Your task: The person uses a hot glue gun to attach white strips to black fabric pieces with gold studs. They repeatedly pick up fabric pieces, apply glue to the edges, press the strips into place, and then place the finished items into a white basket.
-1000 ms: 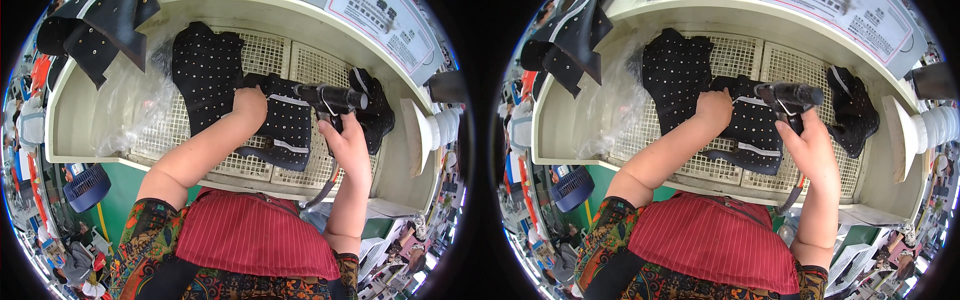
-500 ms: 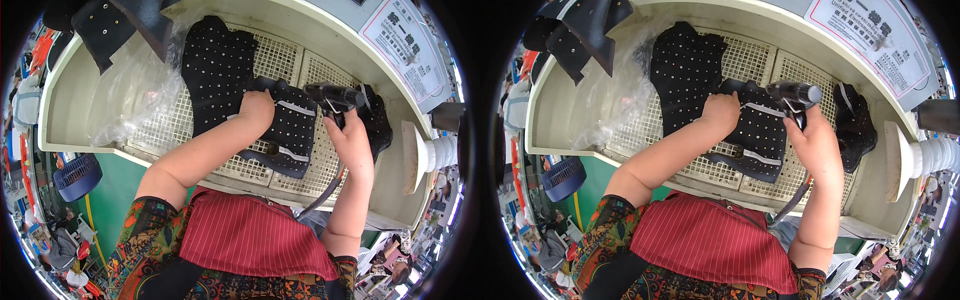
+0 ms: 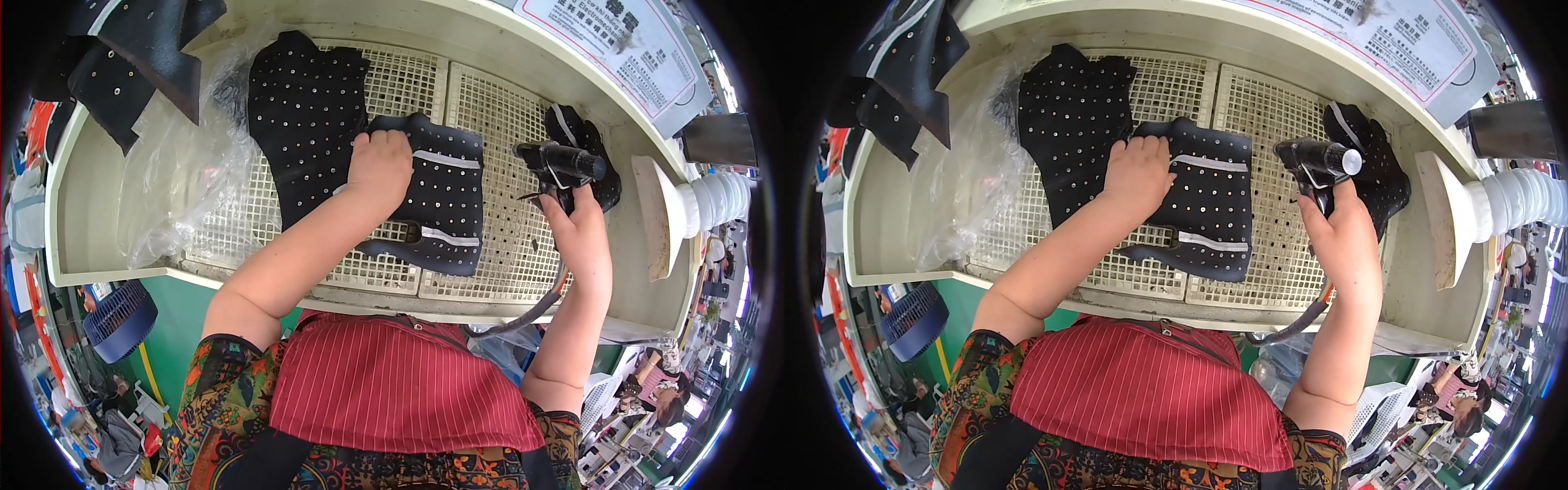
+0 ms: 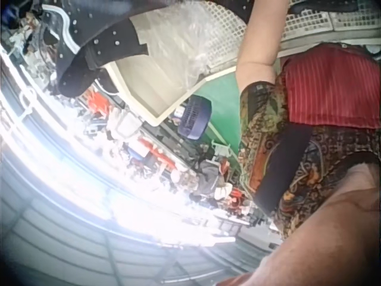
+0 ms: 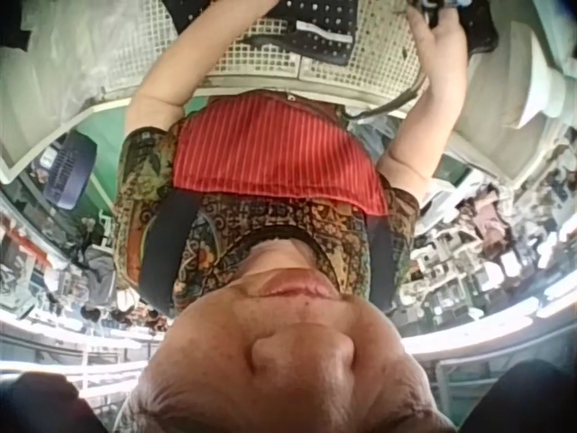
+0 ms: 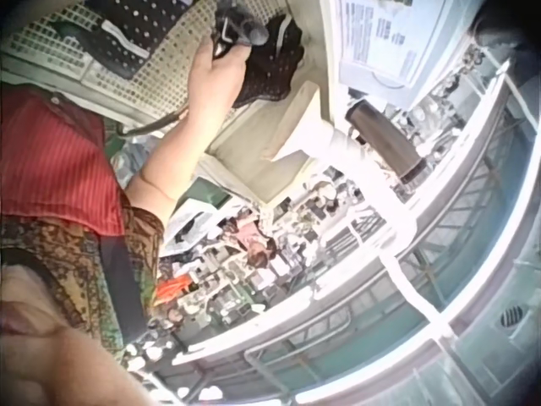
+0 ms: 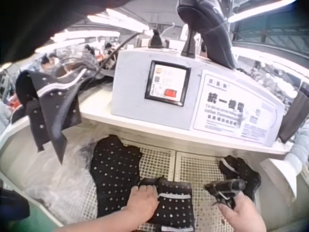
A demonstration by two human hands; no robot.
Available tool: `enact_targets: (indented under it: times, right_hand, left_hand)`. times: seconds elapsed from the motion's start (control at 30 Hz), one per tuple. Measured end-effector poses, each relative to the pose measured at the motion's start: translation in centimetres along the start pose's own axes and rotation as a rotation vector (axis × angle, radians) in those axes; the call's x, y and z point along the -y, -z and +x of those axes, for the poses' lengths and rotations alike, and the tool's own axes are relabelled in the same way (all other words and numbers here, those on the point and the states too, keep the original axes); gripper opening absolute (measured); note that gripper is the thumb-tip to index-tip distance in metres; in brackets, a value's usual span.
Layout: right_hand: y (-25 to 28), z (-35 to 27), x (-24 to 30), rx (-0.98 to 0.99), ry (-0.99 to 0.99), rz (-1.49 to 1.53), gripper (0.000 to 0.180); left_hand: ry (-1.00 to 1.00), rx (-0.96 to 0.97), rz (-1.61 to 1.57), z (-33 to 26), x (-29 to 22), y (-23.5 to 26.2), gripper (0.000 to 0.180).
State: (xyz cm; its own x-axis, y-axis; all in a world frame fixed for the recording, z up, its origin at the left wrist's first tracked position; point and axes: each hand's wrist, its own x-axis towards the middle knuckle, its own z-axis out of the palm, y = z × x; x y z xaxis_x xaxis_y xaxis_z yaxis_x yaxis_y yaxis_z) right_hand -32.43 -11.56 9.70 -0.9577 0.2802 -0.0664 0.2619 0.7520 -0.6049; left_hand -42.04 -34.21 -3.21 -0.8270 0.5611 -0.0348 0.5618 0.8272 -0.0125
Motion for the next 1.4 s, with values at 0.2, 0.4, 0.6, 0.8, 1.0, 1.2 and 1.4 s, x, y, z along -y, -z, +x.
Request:
enact_targets:
  times: [0.2,0.4,0.6,0.8,1.0,1.2,1.4]
  right_hand:
    - [-0.1,-0.6,0.7,0.044,0.08,0.079,0.039]
    - [-1.5,0.2,3.5,0.11,0.146,-0.023,0.035]
    - [-3.8,2.3,7.6,0.167,0.267,-0.25,0.037]
    - [-5.8,3.4,9.0,0.183,0.376,-0.471,0.036]
    - [-3.6,2.3,8.4,0.184,0.224,-0.315,0.036]
    - [-0.8,-0.1,-2.7,0.116,-0.091,0.112,0.03]
    - [-0.7,-5.8,-13.8,0.008,-0.571,0.587,0.022]
  left_hand:
    - [-0.043,-0.174,-0.026,0.1,-1.4,-1.5,0.052]
    - [-0.041,-0.132,0.008,0.5,-2.0,-2.4,0.048]
    - [0.007,-0.171,0.036,0.7,-2.6,-3.5,0.043]
    - [0.009,-0.063,-0.065,1.0,-2.7,-2.8,0.04]
    - [0.054,-0.172,-0.058,0.6,-2.8,-3.5,0.042]
    - [0.047,-0.333,-0.175,-0.5,-2.3,-2.4,0.041]
    - [-0.394,-0.341,-0.649,-5.5,-2.6,1.6,0.045]
